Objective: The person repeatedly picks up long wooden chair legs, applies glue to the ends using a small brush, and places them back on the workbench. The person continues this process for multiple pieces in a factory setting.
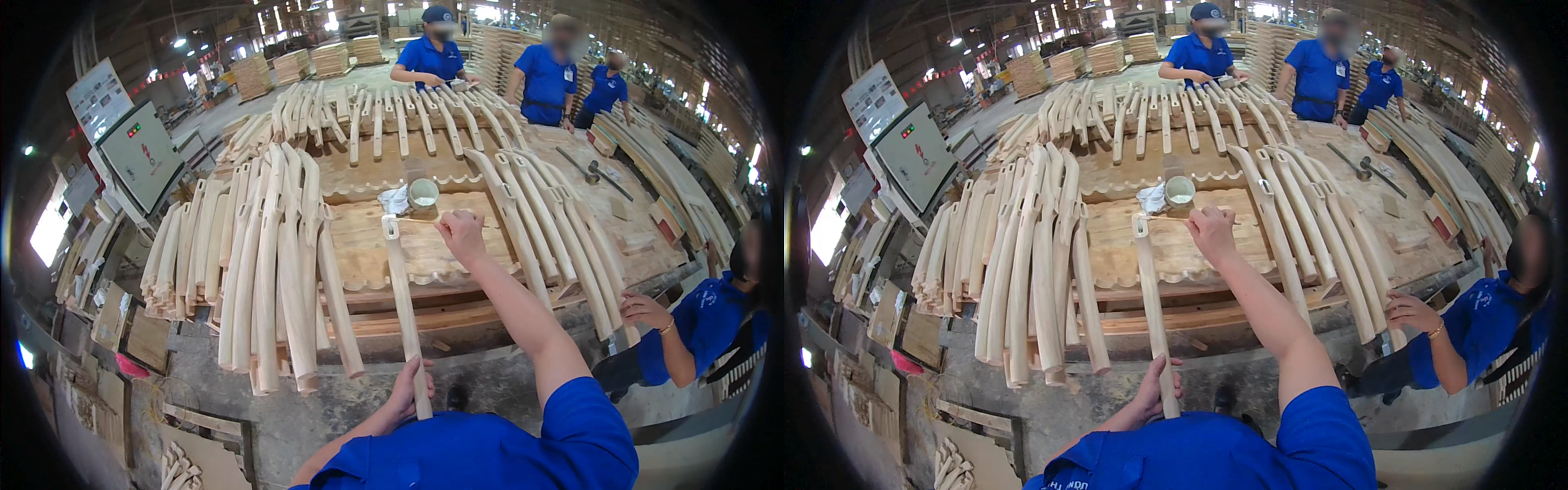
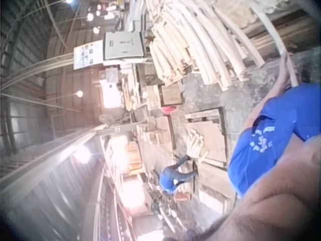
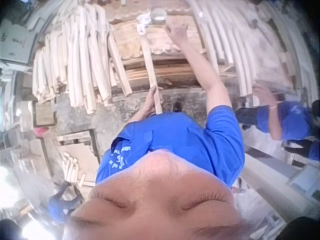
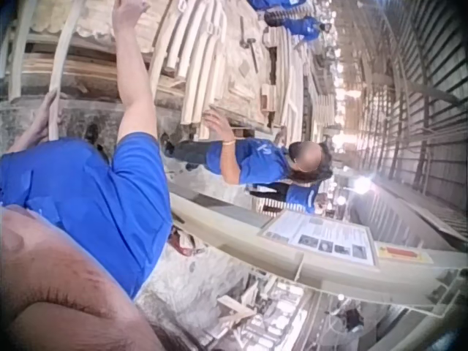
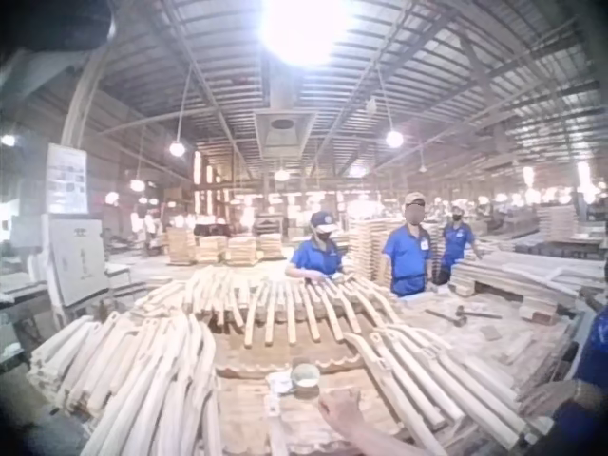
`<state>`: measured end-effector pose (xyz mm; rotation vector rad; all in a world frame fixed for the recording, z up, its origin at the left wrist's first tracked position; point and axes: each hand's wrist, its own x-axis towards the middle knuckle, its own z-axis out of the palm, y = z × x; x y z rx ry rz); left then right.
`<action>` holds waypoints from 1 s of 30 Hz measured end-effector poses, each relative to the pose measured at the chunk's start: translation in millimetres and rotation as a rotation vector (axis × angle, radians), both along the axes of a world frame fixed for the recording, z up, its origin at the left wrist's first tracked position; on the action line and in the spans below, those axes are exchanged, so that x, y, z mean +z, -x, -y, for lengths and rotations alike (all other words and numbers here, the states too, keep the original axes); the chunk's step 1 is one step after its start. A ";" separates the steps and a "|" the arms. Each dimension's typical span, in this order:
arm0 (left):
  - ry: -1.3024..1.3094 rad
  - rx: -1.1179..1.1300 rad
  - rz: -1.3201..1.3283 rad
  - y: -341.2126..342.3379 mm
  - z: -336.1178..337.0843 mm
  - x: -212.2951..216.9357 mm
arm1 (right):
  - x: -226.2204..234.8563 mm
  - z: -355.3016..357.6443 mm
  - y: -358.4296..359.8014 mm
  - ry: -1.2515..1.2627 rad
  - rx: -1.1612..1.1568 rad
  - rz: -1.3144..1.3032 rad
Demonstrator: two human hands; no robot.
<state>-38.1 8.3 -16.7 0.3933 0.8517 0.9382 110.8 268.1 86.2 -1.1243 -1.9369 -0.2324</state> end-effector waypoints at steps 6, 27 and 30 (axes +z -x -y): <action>-0.002 0.019 -0.004 -1.7 -0.4 1.1 | 0.1 20.2 -11.0 0.007 0.065 0.068; 0.010 0.146 -0.009 -5.0 2.2 6.4 | 115.3 9.5 95.7 -0.348 0.185 1.264; -0.031 0.143 -0.028 -2.9 2.8 4.9 | 122.2 11.4 91.8 -0.272 0.336 1.057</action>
